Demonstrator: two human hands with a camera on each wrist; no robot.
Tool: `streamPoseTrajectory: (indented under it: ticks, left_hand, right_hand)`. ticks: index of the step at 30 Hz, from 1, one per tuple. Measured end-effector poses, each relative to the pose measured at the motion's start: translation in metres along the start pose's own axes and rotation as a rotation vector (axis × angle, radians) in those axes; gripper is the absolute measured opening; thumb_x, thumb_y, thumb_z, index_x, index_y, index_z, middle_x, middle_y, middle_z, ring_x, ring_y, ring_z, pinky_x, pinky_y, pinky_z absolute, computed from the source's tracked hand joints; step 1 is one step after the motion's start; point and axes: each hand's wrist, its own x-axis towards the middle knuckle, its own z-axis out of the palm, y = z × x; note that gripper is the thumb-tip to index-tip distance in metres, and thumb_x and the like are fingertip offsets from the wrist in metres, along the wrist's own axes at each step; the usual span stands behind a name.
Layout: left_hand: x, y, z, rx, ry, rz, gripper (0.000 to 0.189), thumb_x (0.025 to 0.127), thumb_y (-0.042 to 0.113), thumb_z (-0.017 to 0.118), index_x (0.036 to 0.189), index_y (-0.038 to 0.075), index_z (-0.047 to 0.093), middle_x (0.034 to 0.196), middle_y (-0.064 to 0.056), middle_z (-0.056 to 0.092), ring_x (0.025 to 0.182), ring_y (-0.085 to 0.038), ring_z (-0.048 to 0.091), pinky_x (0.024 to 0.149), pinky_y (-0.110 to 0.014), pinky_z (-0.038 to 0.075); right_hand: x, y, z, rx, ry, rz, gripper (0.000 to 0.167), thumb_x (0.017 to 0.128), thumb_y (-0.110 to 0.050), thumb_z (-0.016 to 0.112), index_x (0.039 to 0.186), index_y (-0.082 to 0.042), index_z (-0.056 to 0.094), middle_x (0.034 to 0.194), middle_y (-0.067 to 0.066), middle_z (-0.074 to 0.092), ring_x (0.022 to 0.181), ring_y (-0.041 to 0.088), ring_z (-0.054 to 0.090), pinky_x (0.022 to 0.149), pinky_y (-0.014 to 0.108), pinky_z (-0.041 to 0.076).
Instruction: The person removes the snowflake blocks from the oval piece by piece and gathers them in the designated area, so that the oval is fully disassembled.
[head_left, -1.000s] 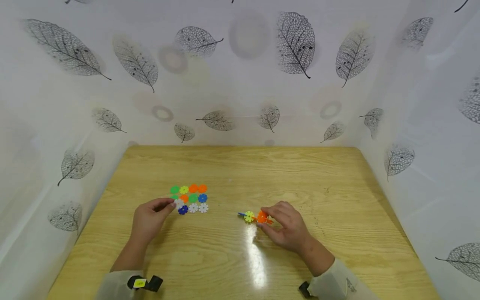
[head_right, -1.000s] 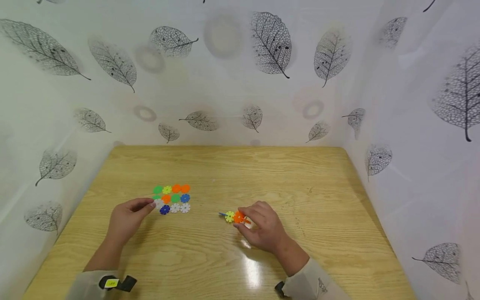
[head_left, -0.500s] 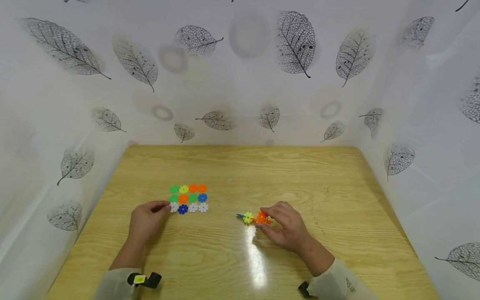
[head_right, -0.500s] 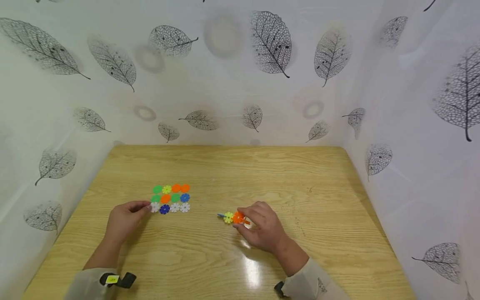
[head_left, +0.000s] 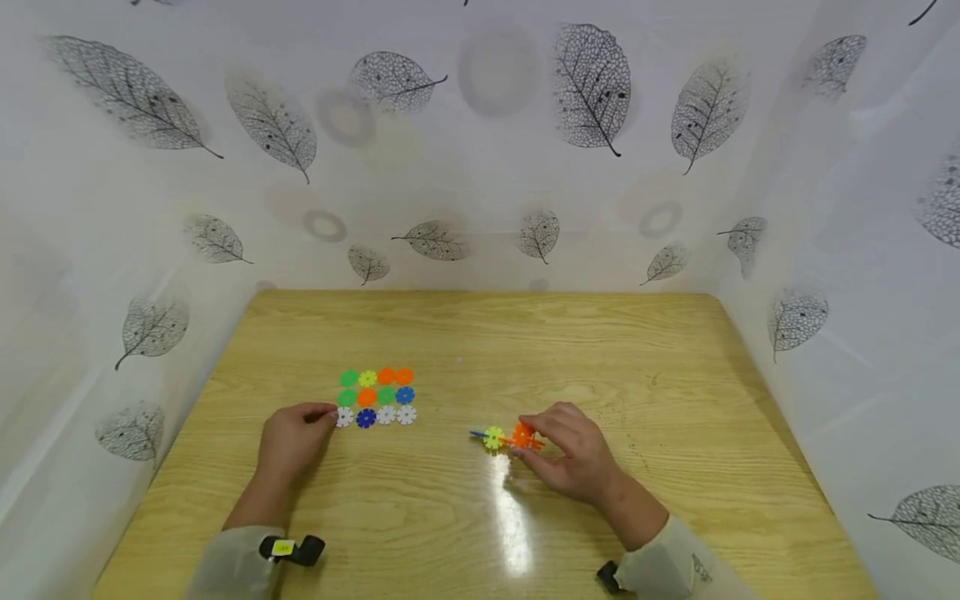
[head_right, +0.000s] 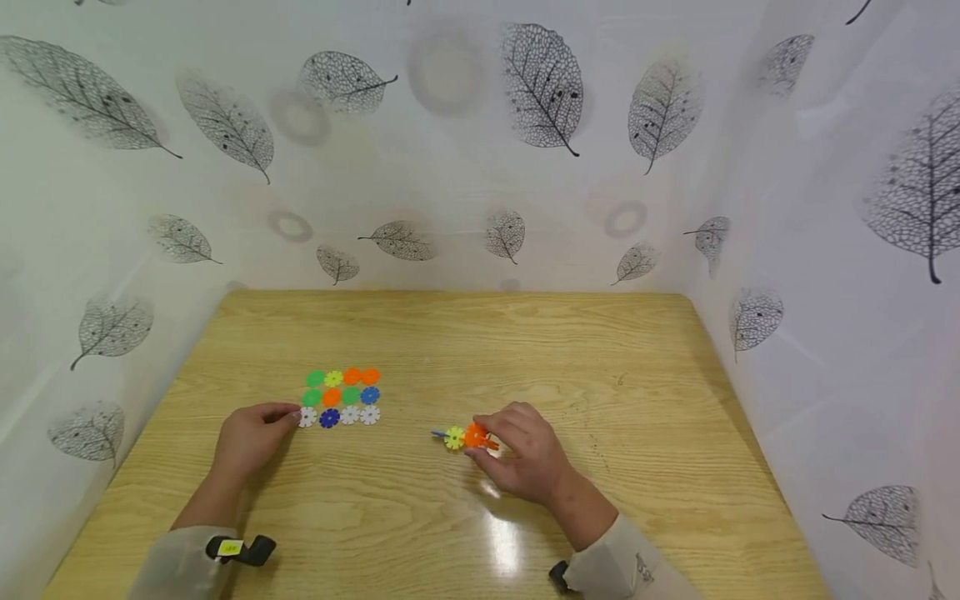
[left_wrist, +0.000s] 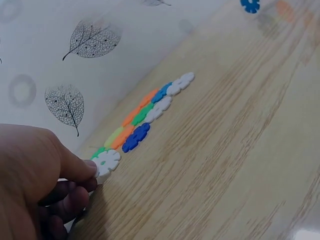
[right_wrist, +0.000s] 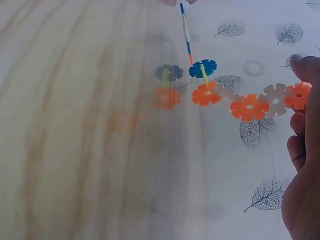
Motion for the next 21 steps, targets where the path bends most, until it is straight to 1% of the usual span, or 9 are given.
streamPoseTrajectory:
  ticks: [4, 11, 21]
  left_hand:
    - [0.0031, -0.0013, 0.0011, 0.022, 0.017, 0.023, 0.03, 0.099, 0.025, 0.069, 0.115, 0.002, 0.078, 0.112, -0.018, 0.076, 0.11, -0.04, 0.068, 0.094, -0.054, 0.052]
    - [0.0059, -0.0024, 0.0021, 0.038, 0.013, 0.008, 0.031, 0.098, 0.028, 0.071, 0.114, 0.002, 0.078, 0.109, -0.017, 0.076, 0.108, -0.039, 0.069, 0.093, -0.055, 0.053]
    - [0.0043, -0.0022, 0.0031, 0.031, 0.006, -0.004, 0.034, 0.098, 0.029, 0.071, 0.115, 0.0, 0.077, 0.109, -0.018, 0.076, 0.105, -0.038, 0.069, 0.091, -0.054, 0.053]
  right_hand:
    - [0.0021, -0.0006, 0.0006, 0.009, -0.001, -0.013, 0.033, 0.092, -0.024, 0.081, 0.104, 0.007, 0.075, 0.086, 0.008, 0.074, 0.069, 0.016, 0.062, 0.063, 0.028, 0.051]
    - [0.0034, -0.0014, 0.0011, 0.02, 0.004, -0.019, 0.033, 0.092, -0.023, 0.081, 0.102, 0.008, 0.074, 0.085, 0.008, 0.074, 0.068, 0.016, 0.062, 0.063, 0.027, 0.051]
    - [0.0024, -0.0021, 0.0019, 0.018, 0.0, -0.017, 0.034, 0.093, -0.024, 0.08, 0.104, 0.007, 0.074, 0.086, 0.008, 0.075, 0.069, 0.016, 0.063, 0.062, 0.027, 0.05]
